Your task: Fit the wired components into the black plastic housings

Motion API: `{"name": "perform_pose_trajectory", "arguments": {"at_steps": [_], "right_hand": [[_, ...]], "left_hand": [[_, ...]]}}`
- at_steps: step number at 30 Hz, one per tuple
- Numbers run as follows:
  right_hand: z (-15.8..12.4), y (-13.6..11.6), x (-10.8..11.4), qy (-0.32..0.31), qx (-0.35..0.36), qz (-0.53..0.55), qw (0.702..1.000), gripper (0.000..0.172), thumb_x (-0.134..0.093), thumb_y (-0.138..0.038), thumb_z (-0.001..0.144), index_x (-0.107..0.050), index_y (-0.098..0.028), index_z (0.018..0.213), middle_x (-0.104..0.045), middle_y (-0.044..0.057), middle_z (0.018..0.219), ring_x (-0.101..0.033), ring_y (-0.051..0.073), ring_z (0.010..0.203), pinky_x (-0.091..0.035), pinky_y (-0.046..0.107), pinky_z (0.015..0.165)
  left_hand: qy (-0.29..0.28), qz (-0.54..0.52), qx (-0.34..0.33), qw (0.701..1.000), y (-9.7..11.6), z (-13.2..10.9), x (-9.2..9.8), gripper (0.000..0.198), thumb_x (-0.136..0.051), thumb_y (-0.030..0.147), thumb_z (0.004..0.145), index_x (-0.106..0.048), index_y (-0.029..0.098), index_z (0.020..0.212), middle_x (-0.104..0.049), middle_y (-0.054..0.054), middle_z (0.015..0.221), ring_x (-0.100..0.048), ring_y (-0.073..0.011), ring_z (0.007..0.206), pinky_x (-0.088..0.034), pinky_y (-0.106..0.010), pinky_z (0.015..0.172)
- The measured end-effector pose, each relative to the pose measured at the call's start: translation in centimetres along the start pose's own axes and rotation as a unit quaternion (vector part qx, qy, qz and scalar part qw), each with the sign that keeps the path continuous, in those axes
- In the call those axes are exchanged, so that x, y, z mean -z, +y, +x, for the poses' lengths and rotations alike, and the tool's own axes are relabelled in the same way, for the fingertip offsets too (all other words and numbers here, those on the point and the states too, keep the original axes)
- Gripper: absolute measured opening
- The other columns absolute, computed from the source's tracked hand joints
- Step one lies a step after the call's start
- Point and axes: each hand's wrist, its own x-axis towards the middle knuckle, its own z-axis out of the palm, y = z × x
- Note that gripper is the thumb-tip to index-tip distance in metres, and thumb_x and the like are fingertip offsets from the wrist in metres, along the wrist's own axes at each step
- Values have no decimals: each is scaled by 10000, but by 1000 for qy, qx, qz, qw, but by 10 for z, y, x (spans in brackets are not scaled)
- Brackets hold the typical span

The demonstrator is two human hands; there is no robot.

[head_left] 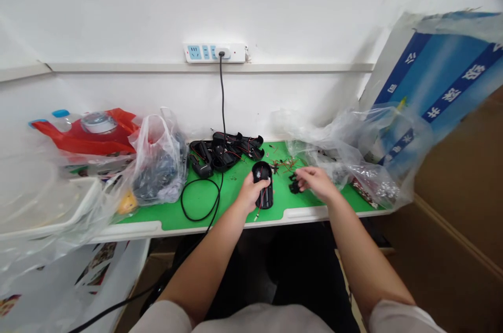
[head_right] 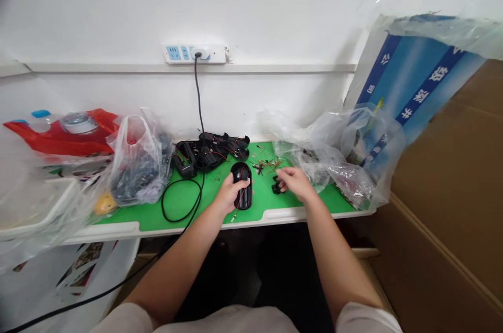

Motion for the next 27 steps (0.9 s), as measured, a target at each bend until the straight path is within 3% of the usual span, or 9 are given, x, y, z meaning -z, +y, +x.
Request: {"name": "perform_pose_trajectory", "arguments": {"at_steps": [2, 5, 13, 16, 19, 22, 27], "right_hand": [[25, 6, 16, 54, -13, -102, 993, 261, -566, -382, 763, -620, -127, 769, -587, 12, 551, -535, 111, 449, -448, 226, 434], [54, 9, 26, 13, -37, -277, 960, 192, -548, -282, 778, -641, -114, 779, -566, 2, 483, -524, 108, 404, -408, 206, 412], [70, 0, 10, -56, -58, -439, 895, 204, -613, -273, 709, -620, -131, 562, -534, 18, 378, -509, 126, 362, -387, 219, 415], [69, -5, 3, -54, -42, -498, 864, 139, -611, -210, 686, -634, -128, 576, -598, 66, 462, -567, 157, 447, -413, 236, 466], [67, -10, -4, -45, -5, -553, 832, 60, -603, -128, 658, -663, -117, 657, -677, 146, 679, -635, 210, 653, -445, 260, 574], [65, -13, -11, -54, 15, -589, 806, 133, -596, -83, 646, -678, -113, 747, -685, 190, 828, -647, 244, 786, -457, 274, 648], [62, -13, -16, -72, 23, -612, 787, 216, -582, -52, 649, -676, -94, 839, -673, 213, 884, -649, 279, 827, -465, 295, 678]], "left_hand": [[-7, -4, 9, 1000, 0, 0, 1, 488, -758, 276, 545, -501, 202, 953, -662, -23, 781, -631, -188, 555, -493, -311, 509], [-8, -17, 17, 1000, 0, 1, 2, 516, -764, 281, 548, -495, 226, 985, -665, -15, 762, -629, -183, 559, -493, -314, 526], [3, -16, 19, 1000, 1, 1, 3, 462, -707, 293, 584, -481, 219, 980, -631, -7, 745, -621, -188, 544, -477, -308, 497], [12, -5, 19, 1000, 1, 1, 1, 493, -701, 294, 585, -467, 223, 1013, -625, -8, 752, -619, -189, 538, -478, -314, 499], [15, -4, 10, 1000, 1, 2, 0, 548, -694, 282, 586, -444, 238, 1070, -619, 1, 745, -613, -183, 526, -481, -316, 498], [20, -5, -4, 1000, 2, 2, -1, 564, -686, 249, 583, -438, 247, 1090, -618, 11, 722, -603, -171, 511, -487, -312, 499], [37, -7, -3, 999, 4, 0, -1, 513, -667, 237, 576, -444, 229, 1038, -609, 19, 695, -602, -170, 498, -498, -323, 503]]}}
